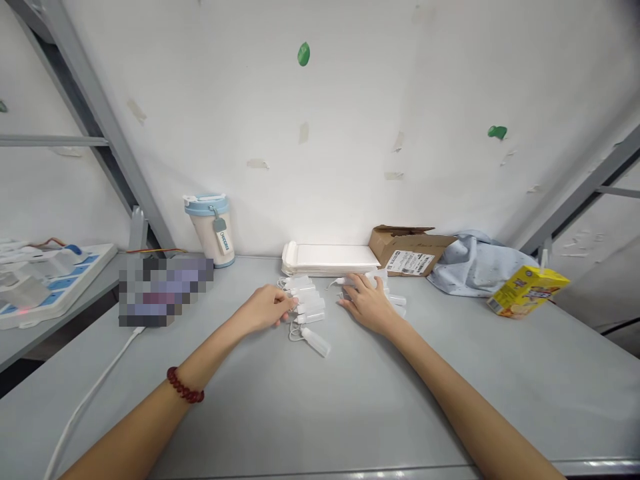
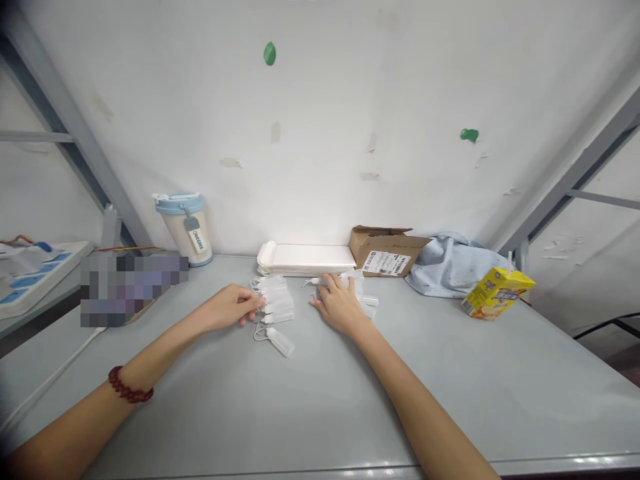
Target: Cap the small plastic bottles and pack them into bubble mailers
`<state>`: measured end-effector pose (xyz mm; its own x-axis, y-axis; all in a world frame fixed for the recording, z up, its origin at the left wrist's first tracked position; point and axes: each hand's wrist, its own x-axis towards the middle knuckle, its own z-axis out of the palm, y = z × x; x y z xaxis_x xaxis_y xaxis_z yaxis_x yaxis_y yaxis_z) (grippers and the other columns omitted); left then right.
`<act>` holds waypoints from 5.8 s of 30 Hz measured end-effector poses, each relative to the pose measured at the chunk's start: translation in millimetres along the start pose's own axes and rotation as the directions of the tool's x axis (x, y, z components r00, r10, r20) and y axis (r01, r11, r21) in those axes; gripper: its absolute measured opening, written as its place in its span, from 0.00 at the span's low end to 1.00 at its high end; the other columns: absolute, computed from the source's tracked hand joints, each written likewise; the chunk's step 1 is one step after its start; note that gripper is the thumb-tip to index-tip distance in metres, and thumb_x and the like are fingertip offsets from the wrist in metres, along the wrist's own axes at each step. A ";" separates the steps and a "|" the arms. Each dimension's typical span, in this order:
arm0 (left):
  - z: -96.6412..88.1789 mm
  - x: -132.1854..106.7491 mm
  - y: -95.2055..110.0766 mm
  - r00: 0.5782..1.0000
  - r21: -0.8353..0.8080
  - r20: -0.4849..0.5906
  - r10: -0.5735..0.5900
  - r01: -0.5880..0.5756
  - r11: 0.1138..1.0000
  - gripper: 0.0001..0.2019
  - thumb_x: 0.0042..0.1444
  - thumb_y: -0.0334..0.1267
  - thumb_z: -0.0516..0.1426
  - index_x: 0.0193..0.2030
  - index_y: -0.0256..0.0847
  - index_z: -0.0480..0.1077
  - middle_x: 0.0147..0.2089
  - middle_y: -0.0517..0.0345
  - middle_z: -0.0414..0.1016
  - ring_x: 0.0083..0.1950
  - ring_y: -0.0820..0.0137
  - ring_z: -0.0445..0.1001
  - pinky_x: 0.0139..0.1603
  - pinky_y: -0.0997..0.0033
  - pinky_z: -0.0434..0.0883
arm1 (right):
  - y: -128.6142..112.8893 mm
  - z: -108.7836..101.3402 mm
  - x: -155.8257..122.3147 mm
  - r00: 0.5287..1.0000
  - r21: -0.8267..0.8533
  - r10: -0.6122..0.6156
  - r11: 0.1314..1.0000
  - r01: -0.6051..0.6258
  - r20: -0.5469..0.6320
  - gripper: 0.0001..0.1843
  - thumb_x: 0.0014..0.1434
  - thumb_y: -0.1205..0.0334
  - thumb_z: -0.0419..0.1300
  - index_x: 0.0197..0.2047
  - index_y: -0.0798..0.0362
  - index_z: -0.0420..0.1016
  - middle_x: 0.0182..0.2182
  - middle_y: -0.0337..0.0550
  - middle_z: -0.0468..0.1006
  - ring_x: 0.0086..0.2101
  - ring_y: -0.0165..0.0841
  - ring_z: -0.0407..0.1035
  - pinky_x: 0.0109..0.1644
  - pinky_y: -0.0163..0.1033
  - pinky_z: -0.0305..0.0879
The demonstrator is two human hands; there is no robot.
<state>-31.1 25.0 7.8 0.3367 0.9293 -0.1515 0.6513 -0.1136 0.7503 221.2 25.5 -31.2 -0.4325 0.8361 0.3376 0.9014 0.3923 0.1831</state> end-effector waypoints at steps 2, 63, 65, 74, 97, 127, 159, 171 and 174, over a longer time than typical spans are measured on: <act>-0.1 -0.6 1.5 1.000 0.000 -0.013 -0.005 0.005 1.000 0.20 0.47 0.54 0.51 0.22 0.37 0.66 0.24 0.58 0.71 0.20 0.73 0.65 0.26 0.72 0.60 | -0.1 -0.5 -0.4 1.000 -0.006 -0.009 1.000 0.009 -0.017 0.21 0.63 0.52 0.43 0.47 0.54 0.69 0.55 0.55 0.62 0.54 0.44 0.54 0.52 0.61 0.48; 16.8 -26.1 38.5 0.994 -0.483 0.020 0.105 -0.083 0.872 0.15 0.51 0.48 0.52 0.25 0.38 0.64 0.23 0.63 0.63 0.21 0.78 0.58 0.23 0.76 0.56 | -37.2 -44.8 -12.9 0.851 0.250 -0.142 0.920 0.302 -0.506 0.09 0.60 0.73 0.45 0.31 0.52 0.60 0.32 0.43 0.74 0.29 0.30 0.63 0.36 0.37 0.54; 16.5 -26.6 39.3 0.995 -0.494 0.026 0.101 -0.075 0.866 0.14 0.51 0.48 0.53 0.25 0.37 0.64 0.22 0.63 0.62 0.21 0.78 0.57 0.23 0.76 0.56 | -37.6 -45.2 -12.9 0.849 0.253 -0.143 0.918 0.306 -0.509 0.10 0.60 0.74 0.45 0.31 0.52 0.60 0.32 0.42 0.74 0.29 0.29 0.63 0.36 0.36 0.54; 17.2 -25.2 36.3 0.993 -0.488 0.013 0.119 -0.098 0.867 0.14 0.51 0.47 0.52 0.24 0.38 0.64 0.22 0.62 0.63 0.21 0.78 0.58 0.23 0.76 0.56 | -38.6 -45.1 -13.5 0.851 0.229 -0.162 0.923 0.310 -0.499 0.10 0.60 0.74 0.45 0.31 0.52 0.61 0.32 0.43 0.74 0.30 0.30 0.64 0.36 0.36 0.54; 25.1 -21.6 33.1 0.989 -0.430 -0.071 0.131 -0.149 0.891 0.12 0.51 0.43 0.53 0.24 0.37 0.65 0.22 0.63 0.65 0.20 0.79 0.59 0.22 0.77 0.58 | -45.7 -41.2 -16.8 0.868 0.242 -0.177 0.918 0.316 -0.463 0.08 0.61 0.72 0.48 0.43 0.55 0.62 0.31 0.44 0.74 0.31 0.32 0.65 0.33 0.37 0.59; 32.0 -28.1 37.0 0.997 -0.511 -0.001 0.080 -0.070 0.857 0.14 0.52 0.43 0.54 0.22 0.36 0.63 0.19 0.65 0.62 0.19 0.79 0.58 0.22 0.77 0.56 | -56.2 -42.5 -21.6 0.836 0.290 -0.160 0.890 0.352 -0.524 0.08 0.59 0.74 0.49 0.42 0.55 0.61 0.33 0.48 0.74 0.31 0.33 0.65 0.33 0.37 0.62; 28.9 -28.3 36.1 0.990 -0.527 -0.033 0.135 -0.132 0.840 0.14 0.50 0.44 0.55 0.22 0.36 0.63 0.19 0.66 0.62 0.20 0.80 0.59 0.22 0.78 0.57 | -54.8 -42.3 -21.8 0.838 0.339 -0.144 0.868 0.362 -0.526 0.11 0.59 0.75 0.50 0.44 0.54 0.60 0.35 0.46 0.74 0.29 0.31 0.63 0.33 0.37 0.60; 28.4 -28.3 35.8 0.987 -0.537 -0.013 0.159 -0.141 0.832 0.14 0.51 0.44 0.55 0.23 0.36 0.63 0.19 0.65 0.62 0.20 0.79 0.59 0.22 0.78 0.58 | -55.7 -45.3 -22.9 0.833 0.334 -0.146 0.868 0.367 -0.534 0.10 0.60 0.73 0.48 0.44 0.54 0.60 0.33 0.45 0.74 0.28 0.31 0.62 0.32 0.36 0.58; 25.7 -28.6 36.7 0.989 -0.520 0.007 0.150 -0.125 0.845 0.14 0.51 0.45 0.54 0.23 0.37 0.63 0.19 0.65 0.63 0.20 0.79 0.60 0.23 0.77 0.58 | -54.2 -49.1 -22.1 0.843 0.325 -0.151 0.877 0.355 -0.516 0.09 0.60 0.72 0.49 0.43 0.54 0.61 0.34 0.45 0.75 0.28 0.31 0.62 0.31 0.36 0.57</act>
<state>0.7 -14.8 23.1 0.4355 0.8993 -0.0413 0.1541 -0.0293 0.9876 180.8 -33.0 -3.3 -0.5116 0.4481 0.7331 0.6431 0.7656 -0.0192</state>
